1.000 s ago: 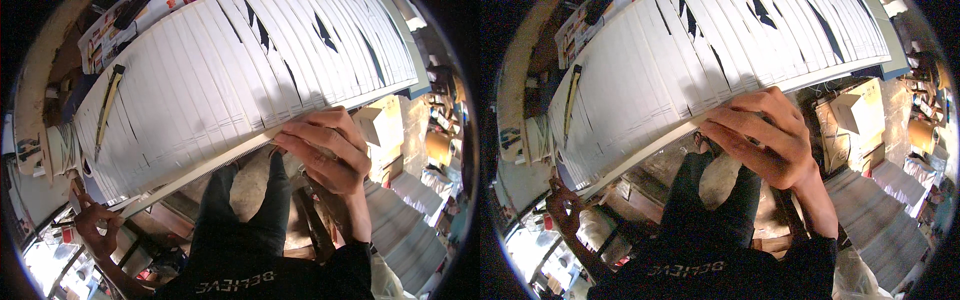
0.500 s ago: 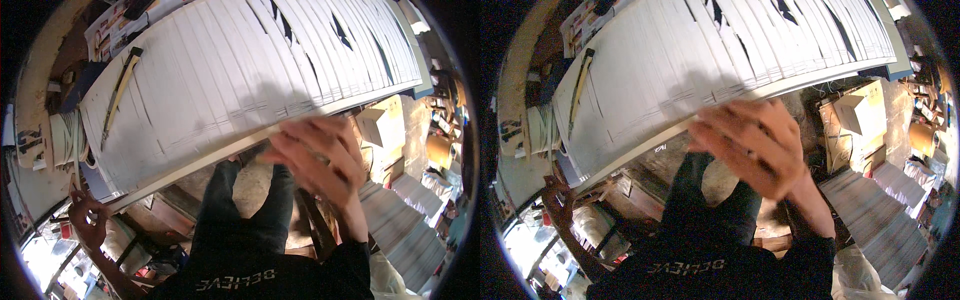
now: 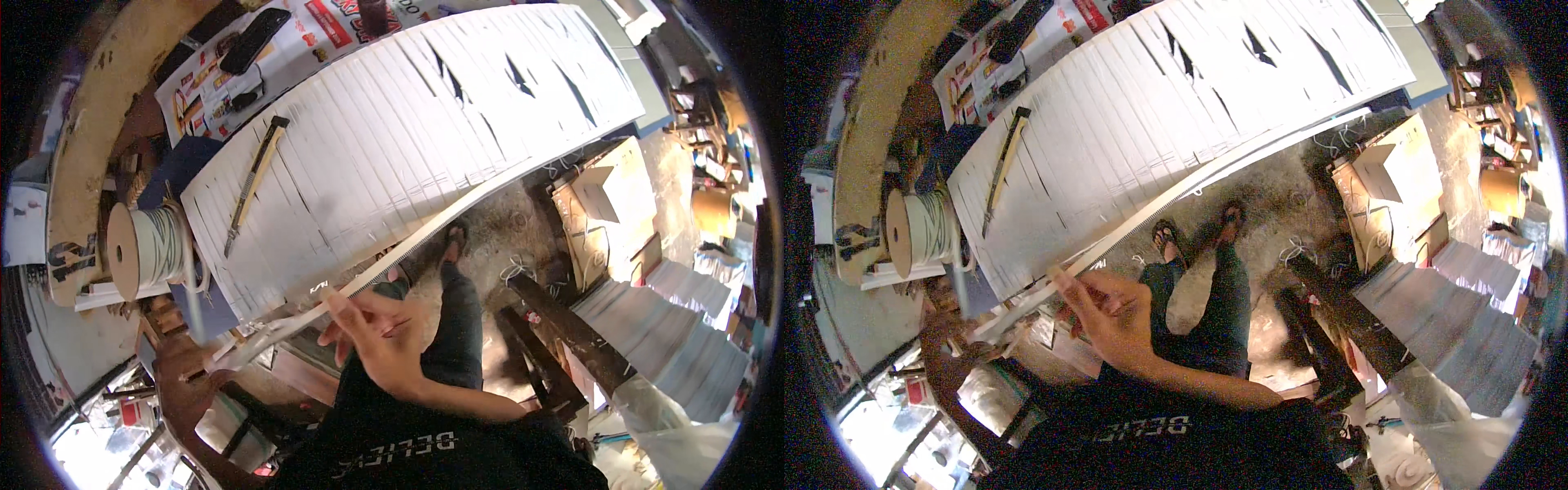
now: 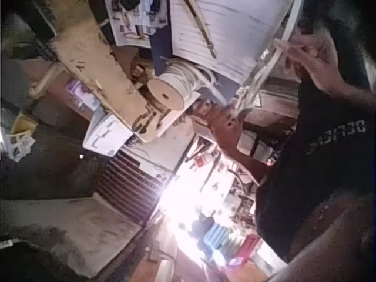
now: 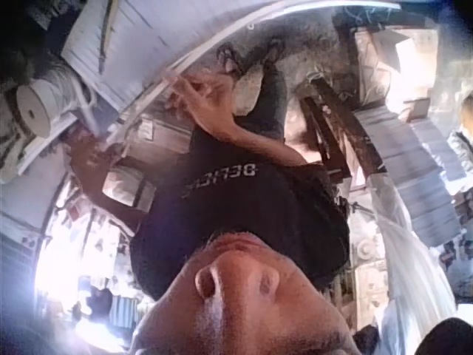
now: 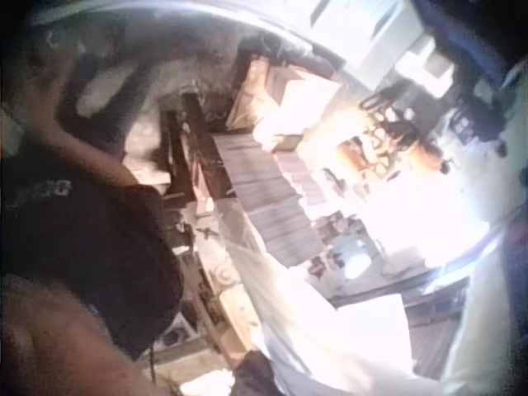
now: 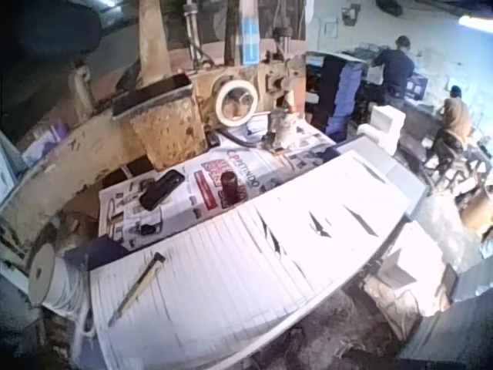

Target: The person attaches a cloth strip along the edge of a stack of sheets, cuts it with a utility knife, and then presses adhesive tape along the edge by hand.

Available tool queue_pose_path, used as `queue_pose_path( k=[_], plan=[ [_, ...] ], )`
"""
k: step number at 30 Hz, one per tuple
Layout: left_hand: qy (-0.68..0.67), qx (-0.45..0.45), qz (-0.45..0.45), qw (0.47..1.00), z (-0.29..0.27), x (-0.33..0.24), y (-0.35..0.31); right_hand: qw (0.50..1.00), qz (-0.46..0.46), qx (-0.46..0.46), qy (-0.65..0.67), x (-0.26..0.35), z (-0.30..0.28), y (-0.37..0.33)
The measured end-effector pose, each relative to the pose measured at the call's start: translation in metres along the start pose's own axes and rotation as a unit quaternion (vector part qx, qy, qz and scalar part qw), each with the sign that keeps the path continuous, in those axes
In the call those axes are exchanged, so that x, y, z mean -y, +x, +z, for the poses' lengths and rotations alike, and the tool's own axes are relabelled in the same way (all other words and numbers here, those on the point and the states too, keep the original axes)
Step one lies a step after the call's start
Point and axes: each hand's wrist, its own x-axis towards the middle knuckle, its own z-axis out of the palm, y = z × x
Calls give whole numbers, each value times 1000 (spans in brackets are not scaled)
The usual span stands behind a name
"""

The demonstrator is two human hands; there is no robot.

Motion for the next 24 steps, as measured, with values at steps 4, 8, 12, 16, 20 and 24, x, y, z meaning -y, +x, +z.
queue_pose_path(
  k=[4, 8, 12, 16, 20, 24],
  plan=[
    [-134, -5, -86, 987, -19, -71, 61, 993, -15, 116, -33, -30, 22, -19],
    [-262, 86, 4, 961, 13, -143, 90, 980, -35, 194, -17, -64, 38, -30],
    [-321, 244, -167, 900, 16, -121, 76, 978, -32, 195, 69, -103, 77, -36],
    [-334, 176, -217, 900, 12, -88, 60, 910, -179, 309, -212, -75, 57, -14],
    [-312, 133, -199, 920, 13, -67, 70, 808, -357, 219, -413, 13, -51, 9],
    [-324, 204, -116, 916, 17, -53, 65, 690, -500, -138, -505, 92, -126, 30]
  ],
)
